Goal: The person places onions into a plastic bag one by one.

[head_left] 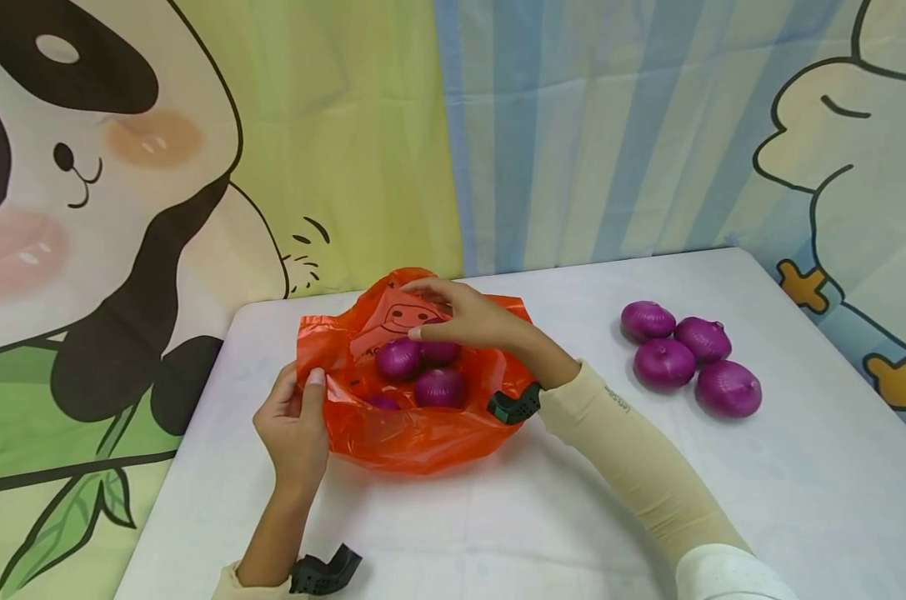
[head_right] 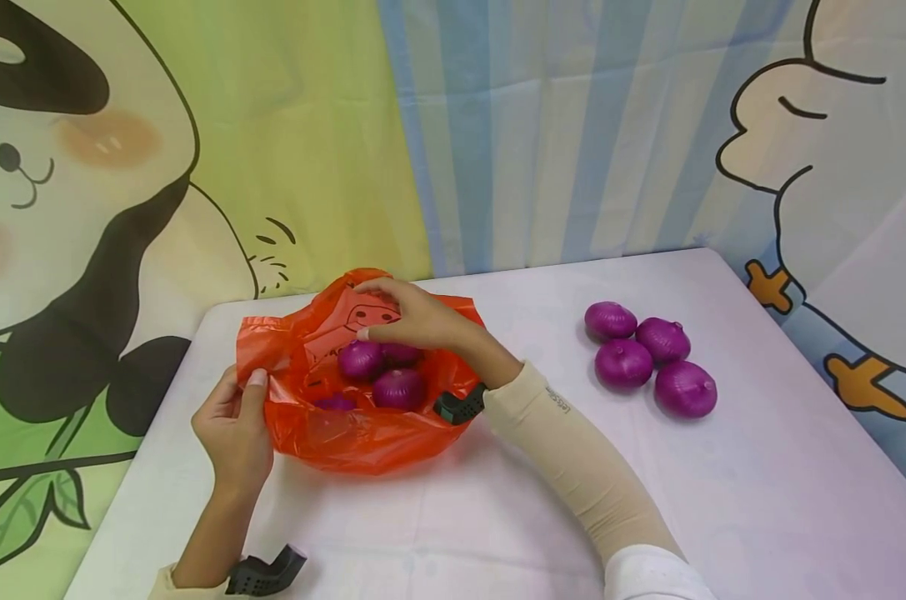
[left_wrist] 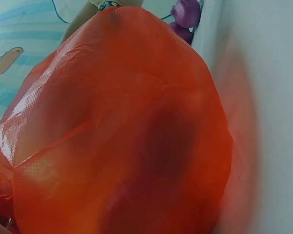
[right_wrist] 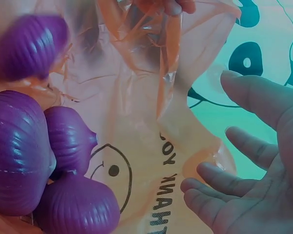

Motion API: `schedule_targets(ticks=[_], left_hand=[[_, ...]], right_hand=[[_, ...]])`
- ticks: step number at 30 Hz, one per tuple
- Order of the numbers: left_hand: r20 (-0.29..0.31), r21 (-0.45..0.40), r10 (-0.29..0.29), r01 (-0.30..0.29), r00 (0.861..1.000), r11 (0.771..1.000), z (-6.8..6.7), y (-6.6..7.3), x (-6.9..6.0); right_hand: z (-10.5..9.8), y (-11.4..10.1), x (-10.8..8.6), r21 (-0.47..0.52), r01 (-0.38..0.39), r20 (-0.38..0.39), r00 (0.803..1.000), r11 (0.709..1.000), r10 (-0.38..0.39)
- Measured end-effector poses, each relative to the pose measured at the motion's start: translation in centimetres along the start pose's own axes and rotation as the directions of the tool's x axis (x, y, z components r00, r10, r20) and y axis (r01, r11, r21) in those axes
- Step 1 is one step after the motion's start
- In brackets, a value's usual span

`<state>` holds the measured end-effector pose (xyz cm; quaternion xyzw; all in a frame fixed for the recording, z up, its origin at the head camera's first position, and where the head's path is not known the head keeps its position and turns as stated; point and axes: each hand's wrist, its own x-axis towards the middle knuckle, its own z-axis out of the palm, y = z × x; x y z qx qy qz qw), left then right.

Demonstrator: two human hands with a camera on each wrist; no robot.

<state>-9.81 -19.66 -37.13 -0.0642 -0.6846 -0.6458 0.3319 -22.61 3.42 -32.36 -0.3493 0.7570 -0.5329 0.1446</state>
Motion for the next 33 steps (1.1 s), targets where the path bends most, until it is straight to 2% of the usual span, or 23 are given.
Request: schedule_targets(ticks=[10,25,33], left_hand=[[-0.007,-0.009,-0.01,0.01,1.0,1.0,0.1,0.0,0.0],[-0.022,-0.021,-0.011,0.01,1.0,1.0,0.0,-0.1,0.1],[-0.026,-0.009,-0.016,0.016,1.0,1.0,-0.1,0.0,0.2]], right_hand=[[-0.6,-0.4,-0.5,0.019,0.041,-0.009,0.999,0.999,-0.041],[-2.2,-2.0,-2.3,0.057,0.021,-0.107,0.994,0.998,-0.015],[-3.2,-2.1,-3.7,-0.006,0.013,-0.131,0.991,1.0,-0.013]])
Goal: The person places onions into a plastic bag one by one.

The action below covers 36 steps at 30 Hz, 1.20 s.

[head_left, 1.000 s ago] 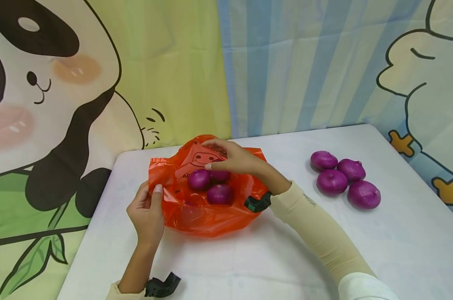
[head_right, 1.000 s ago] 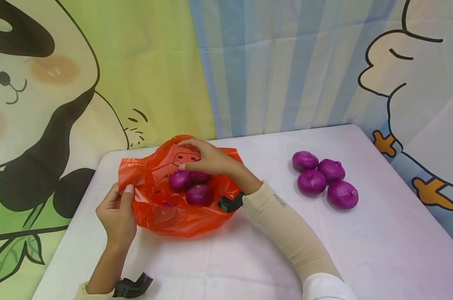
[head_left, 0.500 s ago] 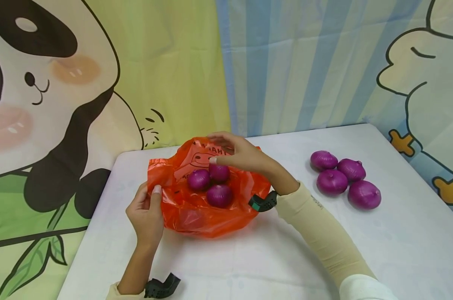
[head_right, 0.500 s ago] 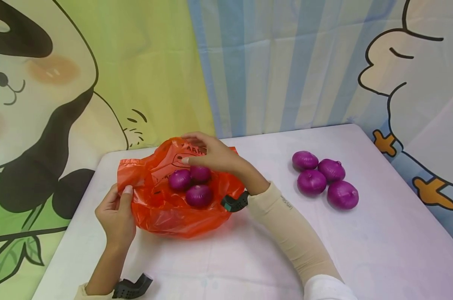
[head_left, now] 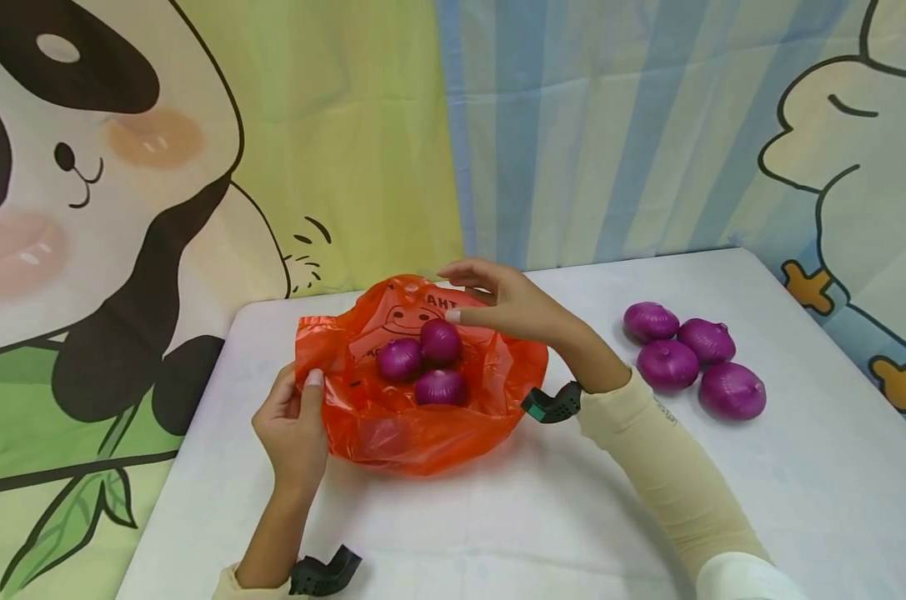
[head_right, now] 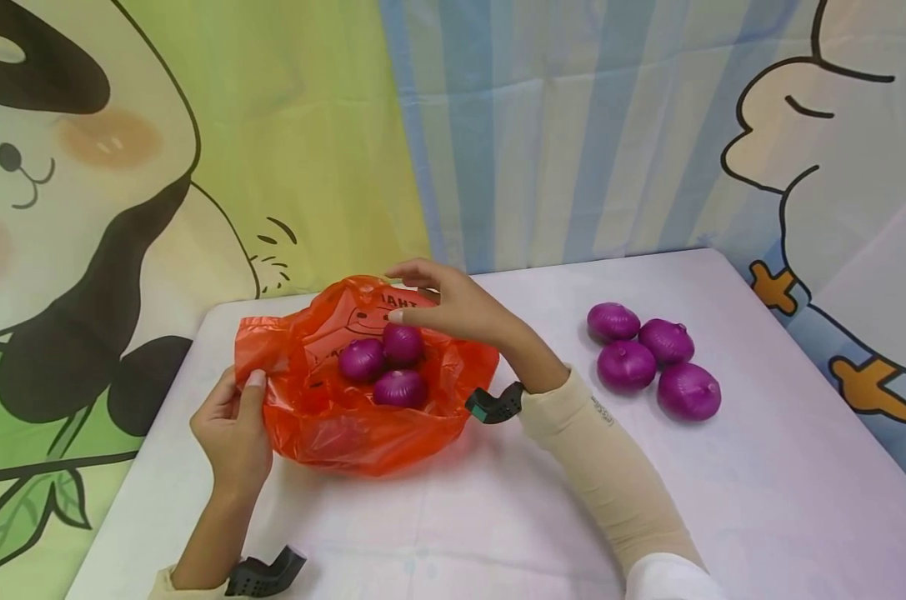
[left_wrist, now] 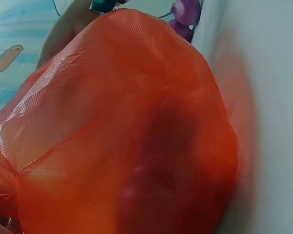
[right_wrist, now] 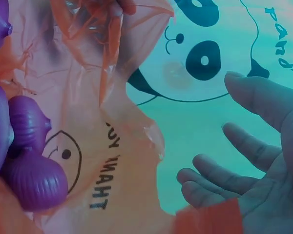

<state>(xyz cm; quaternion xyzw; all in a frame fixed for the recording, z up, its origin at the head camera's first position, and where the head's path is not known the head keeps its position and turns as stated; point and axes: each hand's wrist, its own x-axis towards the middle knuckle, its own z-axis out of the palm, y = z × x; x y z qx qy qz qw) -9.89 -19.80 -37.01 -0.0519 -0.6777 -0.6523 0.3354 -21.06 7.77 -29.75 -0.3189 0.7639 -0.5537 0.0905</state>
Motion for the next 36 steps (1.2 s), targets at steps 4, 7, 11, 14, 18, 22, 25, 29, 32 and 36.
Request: schedule_targets(ticks=[4,7,11,14,18,22,25,29,32,36], left_hand=[[0.006,0.008,0.004,-0.004,1.0,1.0,0.0,0.1,0.0],[0.008,0.011,0.008,-0.008,1.0,1.0,0.0,0.1,0.0],[0.001,-0.007,0.008,-0.008,1.0,1.0,-0.1,0.2,0.0],[-0.001,-0.039,-0.001,0.001,1.0,0.999,-0.1,0.2,0.0],[0.007,-0.049,-0.008,0.008,1.0,0.999,-0.1,0.1,0.0],[0.01,-0.013,0.003,-0.003,1.0,1.0,0.0,0.2,0.0],[0.011,-0.008,0.008,-0.007,1.0,1.0,0.0,0.1,0.0],[0.011,-0.03,0.001,-0.001,1.0,1.0,0.0,0.0,0.0],[0.011,-0.029,-0.004,0.005,1.0,1.0,0.0,-0.1,0.0],[0.016,-0.031,-0.001,0.001,1.0,1.0,0.1,0.0,0.0]], right_hand=[[-0.7,0.2,-0.7,0.002,-0.005,-0.013,1.0,1.0,0.005],[-1.4,0.6,-1.3,0.009,-0.015,-0.029,0.999,1.0,0.015],[-2.2,1.2,-2.2,-0.005,-0.039,-0.048,0.998,0.999,0.039],[-2.8,1.9,-2.9,-0.023,-0.066,-0.07,0.995,0.998,0.064],[-3.5,2.8,-4.2,-0.035,-0.079,-0.14,0.987,0.996,0.074],[-4.2,3.8,-5.4,-0.028,-0.06,-0.202,0.978,0.998,0.053],[-4.8,4.6,-6.5,-0.029,-0.068,-0.228,0.972,0.997,0.06],[-5.5,5.4,-8.3,-0.063,-0.11,-0.232,0.968,0.992,0.092],[-6.0,5.9,-9.8,-0.105,-0.144,-0.223,0.968,0.984,0.118],[-6.8,6.4,-11.8,-0.142,-0.189,-0.244,0.958,0.972,0.151]])
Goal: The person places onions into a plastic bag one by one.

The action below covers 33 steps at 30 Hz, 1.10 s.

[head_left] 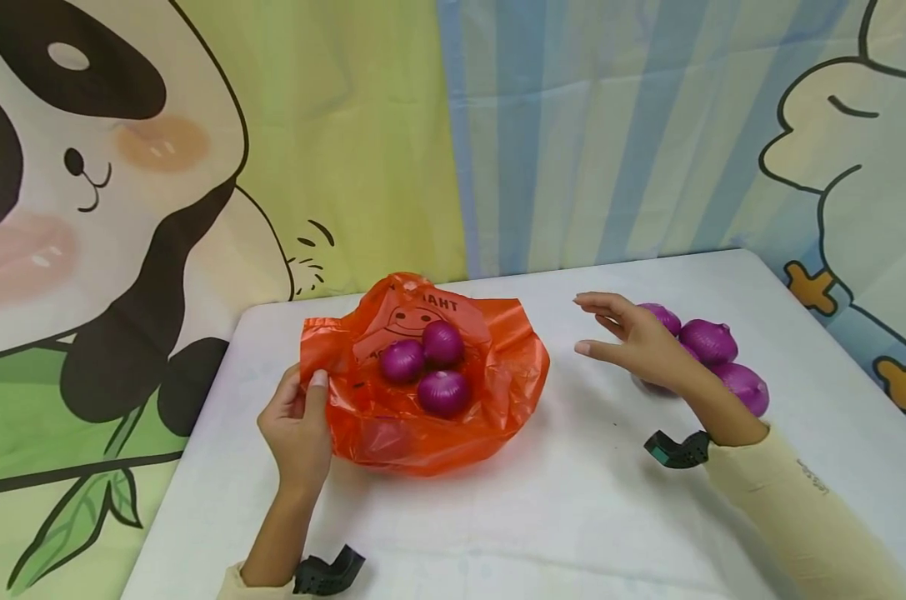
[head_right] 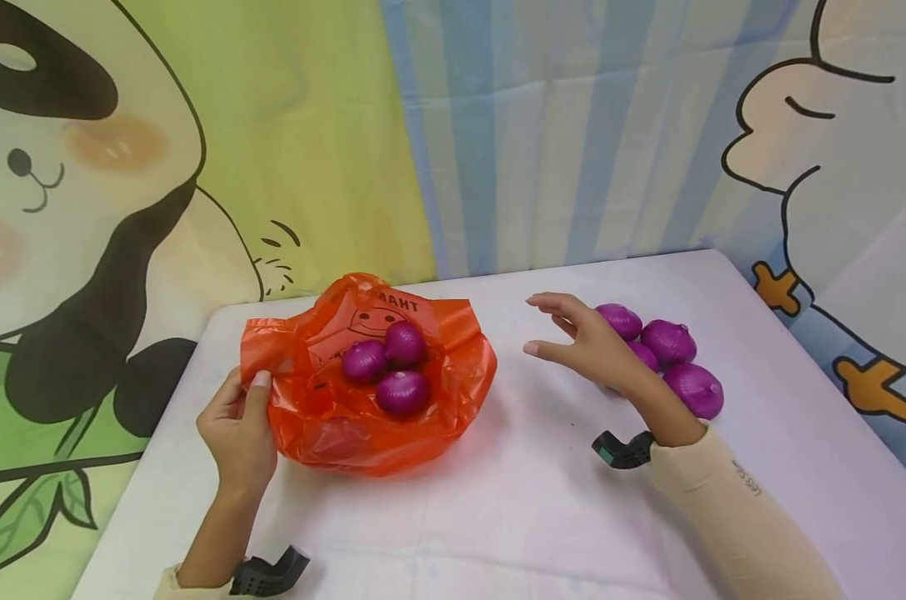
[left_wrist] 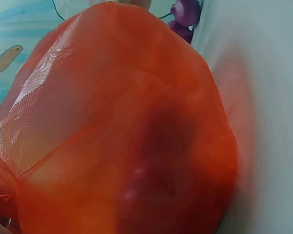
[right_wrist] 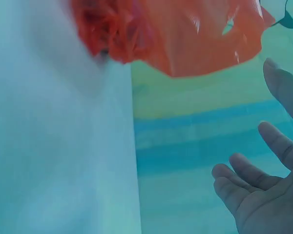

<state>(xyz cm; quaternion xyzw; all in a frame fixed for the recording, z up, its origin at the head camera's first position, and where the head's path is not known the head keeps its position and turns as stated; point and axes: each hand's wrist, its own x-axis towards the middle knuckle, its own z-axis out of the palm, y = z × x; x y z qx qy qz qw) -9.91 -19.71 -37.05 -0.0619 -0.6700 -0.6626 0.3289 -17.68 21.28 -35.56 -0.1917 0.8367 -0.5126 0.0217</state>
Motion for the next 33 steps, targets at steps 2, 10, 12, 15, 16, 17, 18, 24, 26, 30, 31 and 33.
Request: schedule_targets(ticks=[2,10,12,15,16,17,18,24,26,30,31,33], left_hand=[[0.0,-0.005,-0.001,0.001,1.0,1.0,0.0,0.0,0.0],[-0.002,-0.017,-0.006,0.006,1.0,1.0,0.1,0.0,-0.2],[0.0,-0.02,0.001,-0.001,1.0,1.0,0.1,0.0,-0.2],[0.001,-0.026,0.014,-0.013,1.0,1.0,0.1,0.0,-0.2],[0.0,-0.028,0.017,-0.017,1.0,0.999,0.1,0.0,-0.1],[-0.001,-0.031,0.019,-0.019,1.0,0.999,0.1,0.0,-0.1],[-0.002,-0.034,0.018,-0.019,1.0,0.999,0.1,0.1,-0.1],[0.001,-0.029,0.006,-0.006,1.0,1.0,0.3,0.2,-0.1],[-0.003,-0.027,0.008,-0.008,1.0,1.0,0.4,0.2,-0.1],[-0.007,-0.04,0.01,-0.01,1.0,0.999,0.4,0.2,-0.2],[-0.005,-0.042,0.009,-0.009,1.0,0.999,0.4,0.2,-0.2],[-0.003,-0.03,0.007,-0.007,1.0,1.0,0.3,0.2,-0.3]], right_hand=[[-0.8,0.4,-0.8,-0.02,-0.035,-0.016,0.999,0.999,0.035],[-3.7,1.7,-4.1,-0.131,-0.11,-0.102,0.99,0.985,0.097],[-4.3,2.0,-4.9,-0.178,-0.126,-0.122,0.987,0.976,0.105],[-5.1,2.5,-6.0,-0.238,-0.152,-0.145,0.982,0.959,0.12],[-5.4,2.8,-6.4,-0.246,-0.154,-0.15,0.981,0.957,0.12],[-5.7,3.1,-6.8,-0.245,-0.152,-0.156,0.981,0.958,0.116],[-6.0,3.5,-7.2,-0.243,-0.151,-0.167,0.98,0.958,0.112],[-7.4,6.2,-10.1,-0.195,-0.143,-0.283,0.955,0.97,0.084],[-7.8,7.1,-10.9,-0.196,-0.167,-0.309,0.946,0.966,0.101],[-8.1,8.4,-11.9,-0.211,-0.268,-0.294,0.935,0.94,0.201],[-8.2,8.7,-12.0,-0.214,-0.294,-0.288,0.93,0.932,0.228],[-8.2,9.3,-12.1,-0.218,-0.322,-0.281,0.925,0.921,0.257]])
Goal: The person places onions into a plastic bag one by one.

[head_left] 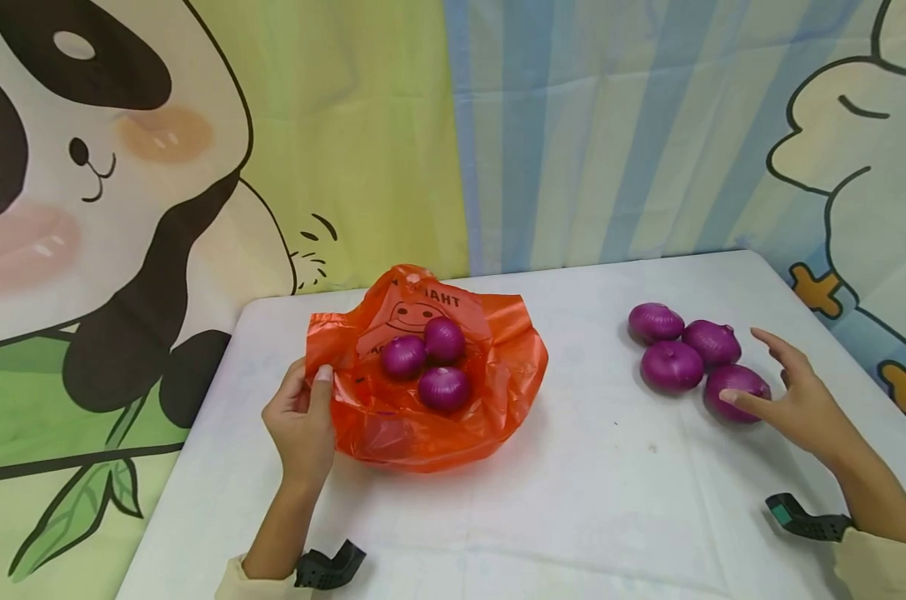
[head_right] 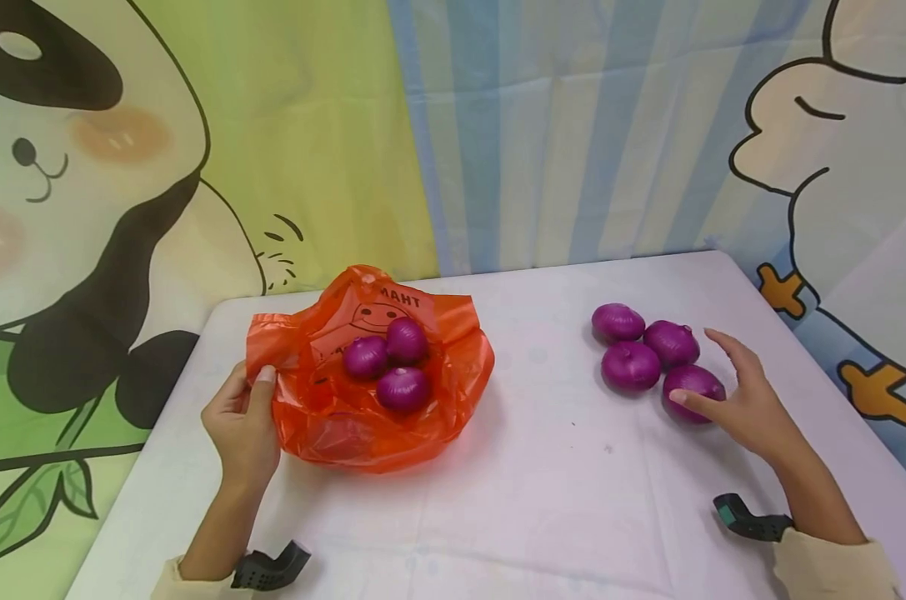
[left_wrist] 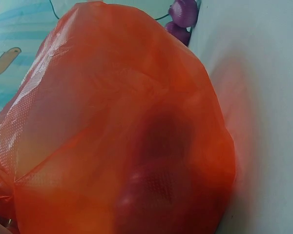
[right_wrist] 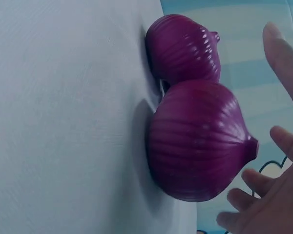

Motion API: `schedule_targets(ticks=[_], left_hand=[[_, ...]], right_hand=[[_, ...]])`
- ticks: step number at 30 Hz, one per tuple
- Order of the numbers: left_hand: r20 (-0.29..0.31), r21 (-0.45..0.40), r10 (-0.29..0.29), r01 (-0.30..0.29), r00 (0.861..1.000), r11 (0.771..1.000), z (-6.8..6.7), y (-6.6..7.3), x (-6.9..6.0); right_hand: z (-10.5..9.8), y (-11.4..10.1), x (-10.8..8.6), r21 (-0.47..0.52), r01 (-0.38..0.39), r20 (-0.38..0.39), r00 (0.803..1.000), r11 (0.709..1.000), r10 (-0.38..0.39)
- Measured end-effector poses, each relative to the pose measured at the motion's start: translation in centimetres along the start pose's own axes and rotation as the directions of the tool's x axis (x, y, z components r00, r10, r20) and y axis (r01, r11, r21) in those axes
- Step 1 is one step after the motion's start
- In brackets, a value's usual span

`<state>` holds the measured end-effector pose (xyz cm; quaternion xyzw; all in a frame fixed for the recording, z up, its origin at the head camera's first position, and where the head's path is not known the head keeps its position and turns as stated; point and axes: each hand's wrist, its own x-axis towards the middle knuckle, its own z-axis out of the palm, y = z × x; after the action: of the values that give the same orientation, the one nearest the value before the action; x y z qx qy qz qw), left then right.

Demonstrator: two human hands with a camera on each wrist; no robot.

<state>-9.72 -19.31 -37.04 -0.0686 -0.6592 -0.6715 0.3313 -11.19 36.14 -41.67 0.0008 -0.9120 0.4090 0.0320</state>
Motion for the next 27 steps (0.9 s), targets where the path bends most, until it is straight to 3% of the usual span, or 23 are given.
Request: schedule_targets(ticks=[7,14,21,27], left_hand=[[-0.003,0.057,-0.02,0.02,1.0,0.998,-0.1,-0.3,-0.1],[0.0,0.046,-0.015,0.015,1.0,0.999,0.1,-0.2,-0.1],[0.003,0.043,-0.003,0.003,1.0,0.999,0.1,-0.1,-0.1],[0.001,0.036,-0.006,0.006,1.0,0.999,0.0,-0.1,0.0]], right_hand=[[0.5,1.5,0.2,0.009,-0.063,0.032,0.998,0.998,0.062],[0.5,1.7,-0.1,-0.095,-0.158,0.035,0.986,0.983,0.162],[0.2,0.7,-0.2,-0.095,-0.189,-0.037,0.982,0.977,0.186],[-0.1,-1.1,0.1,-0.051,-0.153,-0.07,0.986,0.987,0.149]])
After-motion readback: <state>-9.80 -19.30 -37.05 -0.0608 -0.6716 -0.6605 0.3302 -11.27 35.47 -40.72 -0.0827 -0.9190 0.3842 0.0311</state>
